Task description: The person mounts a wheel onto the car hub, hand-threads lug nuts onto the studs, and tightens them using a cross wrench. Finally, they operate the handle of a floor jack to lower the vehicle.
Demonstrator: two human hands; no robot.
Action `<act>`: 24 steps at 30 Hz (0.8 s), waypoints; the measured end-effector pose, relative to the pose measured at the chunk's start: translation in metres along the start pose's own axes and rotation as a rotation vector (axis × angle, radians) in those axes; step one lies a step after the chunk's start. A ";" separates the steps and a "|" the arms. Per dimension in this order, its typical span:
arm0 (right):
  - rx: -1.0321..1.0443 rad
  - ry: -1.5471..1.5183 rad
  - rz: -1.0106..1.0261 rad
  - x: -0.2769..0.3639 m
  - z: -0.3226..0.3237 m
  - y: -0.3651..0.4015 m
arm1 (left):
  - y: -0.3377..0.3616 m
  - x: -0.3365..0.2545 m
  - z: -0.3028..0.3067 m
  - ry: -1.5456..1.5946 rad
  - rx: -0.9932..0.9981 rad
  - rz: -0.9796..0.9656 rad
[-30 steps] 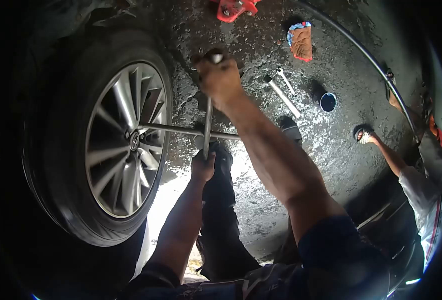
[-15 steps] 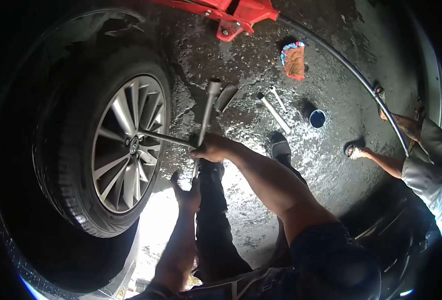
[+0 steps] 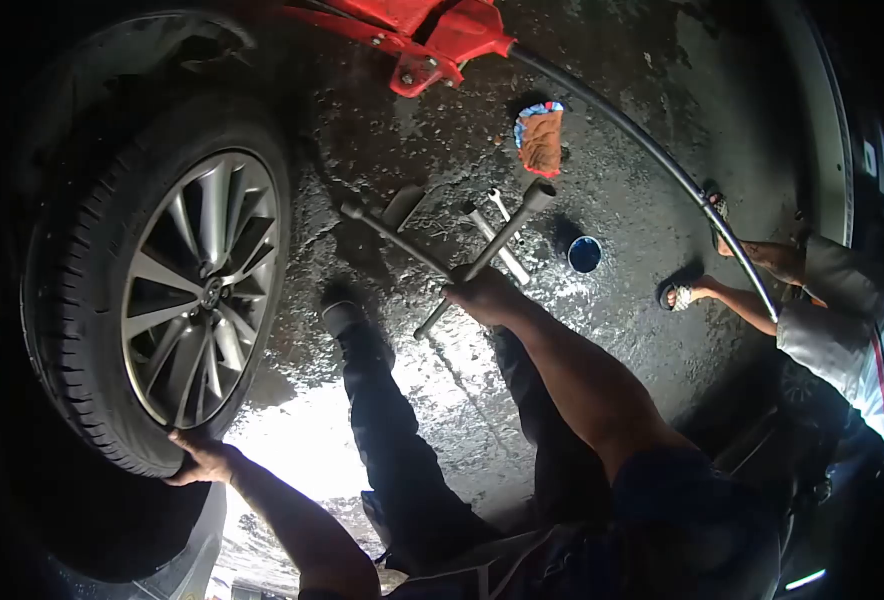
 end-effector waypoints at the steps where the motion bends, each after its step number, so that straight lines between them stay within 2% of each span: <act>1: 0.001 0.010 -0.008 -0.013 0.007 -0.002 | -0.006 -0.006 0.000 -0.049 -0.007 -0.125; 2: -0.004 -0.066 -0.136 -0.025 0.010 -0.004 | -0.008 -0.016 -0.005 -0.023 -0.029 -0.251; 3: -0.056 -0.004 -0.109 -0.036 0.016 -0.005 | -0.011 -0.029 -0.010 0.002 -0.043 -0.380; 5: -0.099 -0.041 -0.108 -0.075 0.007 -0.010 | 0.026 -0.100 -0.027 0.000 -0.097 -0.685; 6: -0.180 0.108 0.054 -0.096 -0.001 -0.013 | 0.021 -0.117 -0.037 -0.212 -0.266 -0.889; 7: -0.185 0.099 0.033 -0.103 -0.005 -0.012 | 0.017 -0.135 -0.050 -0.423 -0.438 -1.088; 9: -0.229 0.104 -0.041 -0.115 -0.010 -0.007 | 0.035 -0.177 -0.108 -0.221 -0.410 -1.480; 10: -0.138 -0.046 -0.224 -0.114 -0.008 0.000 | 0.078 -0.221 -0.133 -0.375 -0.214 -1.601; 11: -0.248 0.040 -0.097 -0.112 -0.009 0.004 | 0.139 -0.247 -0.139 -0.571 -0.209 -1.740; 12: -0.254 -0.064 -0.238 -0.105 -0.010 0.011 | 0.171 -0.246 -0.176 -0.550 -0.182 -1.762; 13: -0.264 -0.167 -0.375 -0.091 -0.002 0.017 | 0.196 -0.237 -0.214 -0.396 0.149 -1.988; 14: -0.184 -0.195 -0.456 -0.079 0.008 0.024 | 0.215 -0.226 -0.239 -0.222 0.490 -2.171; 15: -0.171 -0.245 -0.518 -0.076 0.006 0.030 | 0.232 -0.199 -0.252 -0.045 1.142 -1.717; 16: -0.201 -0.253 -0.470 -0.080 0.004 0.033 | 0.246 -0.180 -0.258 0.129 1.657 -1.133; 17: -0.227 -0.268 -0.427 -0.084 -0.006 0.040 | 0.265 -0.195 -0.192 0.103 1.570 -0.812; 18: -0.264 -0.288 -0.445 -0.085 -0.014 0.044 | 0.255 -0.152 -0.177 0.090 1.366 -1.086; 19: -0.264 -0.290 -0.443 -0.087 -0.018 0.046 | 0.243 -0.112 -0.145 0.002 1.369 -1.085; 20: -0.297 -0.255 -0.400 -0.089 -0.022 0.047 | 0.222 -0.050 -0.122 -0.191 1.528 -0.939; 21: -0.326 -0.219 -0.356 -0.091 -0.025 0.047 | 0.197 -0.004 -0.090 -0.509 1.692 -0.705; 23: -0.319 -0.195 -0.306 -0.095 -0.027 0.047 | 0.128 0.106 -0.004 -0.724 1.334 0.095; 24: -0.304 -0.172 -0.300 -0.094 -0.026 0.047 | 0.087 0.124 0.038 -0.970 1.196 0.103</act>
Point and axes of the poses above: each hand's wrist, its own y-axis away from the middle knuckle, its own z-axis out of the back of the hand, x = y × z, the point moved 1 cm from there along -y, towards the middle knuckle, and after that the axes turned 11 degrees about -x, right-handed, at the moved point
